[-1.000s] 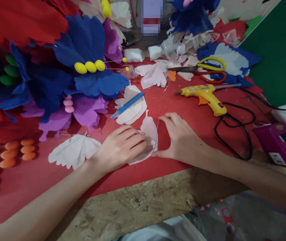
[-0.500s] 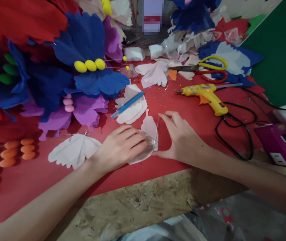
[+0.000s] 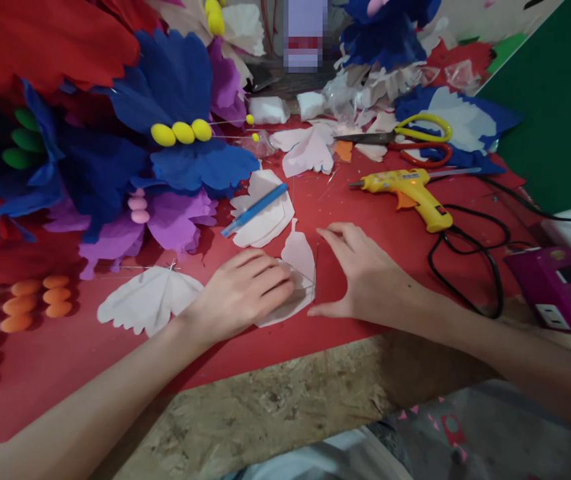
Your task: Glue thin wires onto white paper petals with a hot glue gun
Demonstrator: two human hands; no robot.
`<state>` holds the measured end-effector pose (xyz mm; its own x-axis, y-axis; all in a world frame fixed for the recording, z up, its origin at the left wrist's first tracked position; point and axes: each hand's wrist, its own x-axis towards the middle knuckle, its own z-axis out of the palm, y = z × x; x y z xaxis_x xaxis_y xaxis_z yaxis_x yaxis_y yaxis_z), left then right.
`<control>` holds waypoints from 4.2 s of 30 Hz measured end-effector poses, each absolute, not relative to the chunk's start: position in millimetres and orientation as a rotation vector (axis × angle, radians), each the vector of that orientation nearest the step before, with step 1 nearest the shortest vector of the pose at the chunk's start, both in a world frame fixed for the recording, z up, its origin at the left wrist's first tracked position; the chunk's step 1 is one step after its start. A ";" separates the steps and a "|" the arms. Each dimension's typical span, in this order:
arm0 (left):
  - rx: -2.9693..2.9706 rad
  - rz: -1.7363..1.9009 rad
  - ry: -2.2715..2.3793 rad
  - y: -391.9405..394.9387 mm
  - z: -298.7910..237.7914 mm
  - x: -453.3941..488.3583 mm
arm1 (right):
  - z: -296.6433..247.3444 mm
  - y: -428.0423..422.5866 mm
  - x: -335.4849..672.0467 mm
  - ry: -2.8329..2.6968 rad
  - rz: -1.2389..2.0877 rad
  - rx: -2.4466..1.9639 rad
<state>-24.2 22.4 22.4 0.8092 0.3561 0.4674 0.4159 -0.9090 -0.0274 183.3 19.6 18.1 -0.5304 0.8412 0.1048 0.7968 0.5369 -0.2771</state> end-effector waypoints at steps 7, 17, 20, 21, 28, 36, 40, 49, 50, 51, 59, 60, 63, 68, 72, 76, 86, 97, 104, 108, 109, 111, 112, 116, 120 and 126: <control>-2.858 -0.690 -0.610 22.3 21.8 -25.2 | 12.0 14.3 180.3 -2.519 0.183 -1.358; -2.856 -0.670 -0.616 22.2 21.0 -25.7 | 9.3 17.2 188.1 -2.465 0.298 -1.385; -2.854 -0.654 -0.621 22.2 21.7 -26.1 | 9.8 18.3 189.1 -2.481 0.326 -1.382; -2.852 -0.656 -0.621 22.2 21.8 -26.2 | 10.2 18.6 189.3 -2.487 0.331 -1.380; -2.858 -0.688 -0.621 21.4 20.8 -26.6 | 13.8 21.4 187.1 -2.514 0.352 -1.447; -2.846 -0.674 -0.645 20.9 21.2 -26.8 | 20.3 25.8 190.9 -2.597 0.388 -1.348; -2.856 -0.704 -0.623 21.4 20.8 -25.6 | 25.4 33.8 196.1 -2.727 0.466 -1.124; -2.890 -0.764 -0.565 22.8 22.6 -25.9 | 24.3 48.3 188.8 -2.831 0.531 -1.064; -2.887 -0.762 -0.568 22.4 22.6 -26.2 | 24.3 49.1 189.3 -2.833 0.546 -1.061; -2.888 -0.759 -0.571 22.1 22.6 -26.3 | 24.6 50.0 190.5 -2.834 0.563 -1.051; -2.914 -0.799 -0.611 22.2 23.8 -23.7 | 24.9 47.3 209.4 -2.638 0.426 -0.933; -2.922 -0.821 -0.599 22.6 23.7 -24.0 | 23.0 44.3 211.3 -2.620 0.387 -0.872; -2.964 -0.888 -0.533 24.3 21.6 -26.5 | 16.4 34.2 215.2 -2.567 0.303 -0.679; -3.041 -0.877 -0.514 25.6 16.9 -29.6 | 12.4 24.7 216.3 -2.581 0.199 -0.495; -3.051 -0.858 -0.538 24.9 18.2 -28.2 | 11.7 24.3 214.8 -2.605 0.197 -0.488; -3.057 -0.831 -0.565 24.2 18.0 -27.6 | 8.7 24.9 214.3 -2.603 0.211 -0.489; -3.088 -0.778 -0.589 23.8 18.8 -27.4 | 6.2 25.5 216.4 -2.662 0.280 -0.482; -3.156 -0.803 -0.628 25.0 20.4 -27.4 | 8.1 28.8 217.6 -2.762 0.323 -0.451; -3.195 -0.770 -1.010 19.1 24.1 -19.1 | 12.3 30.8 214.7 -2.772 0.368 -0.469; -3.125 -0.675 -1.194 12.2 23.9 -8.1 | 12.7 30.6 215.3 -2.767 0.394 -0.472; -3.125 -0.644 -1.203 11.0 23.1 -5.6 | 12.7 30.5 215.6 -2.768 0.398 -0.475; -3.128 -0.563 -1.216 9.4 21.4 -1.7 | 12.7 30.3 215.9 -2.772 0.404 -0.482; -3.126 -0.526 -1.229 8.9 20.6 -0.4 | 12.7 30.2 216.1 -2.772 0.404 -0.482; -3.104 -0.468 -1.251 7.6 17.6 2.0 | 12.6 30.2 215.9 -2.766 0.403 -0.480; -3.088 -0.452 -1.250 6.9 15.6 2.3 | 12.4 30.5 215.3 -2.760 0.413 -0.469; -3.091 -0.440 -1.237 6.9 14.7 2.5 | 13.2 30.4 215.2 -2.766 0.405 -0.474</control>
<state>2.5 6.9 14.7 0.6980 0.6982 0.1591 0.6418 -0.7085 0.2935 215.2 30.4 13.2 -0.8989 0.3617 0.2474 0.2756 0.9055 -0.3226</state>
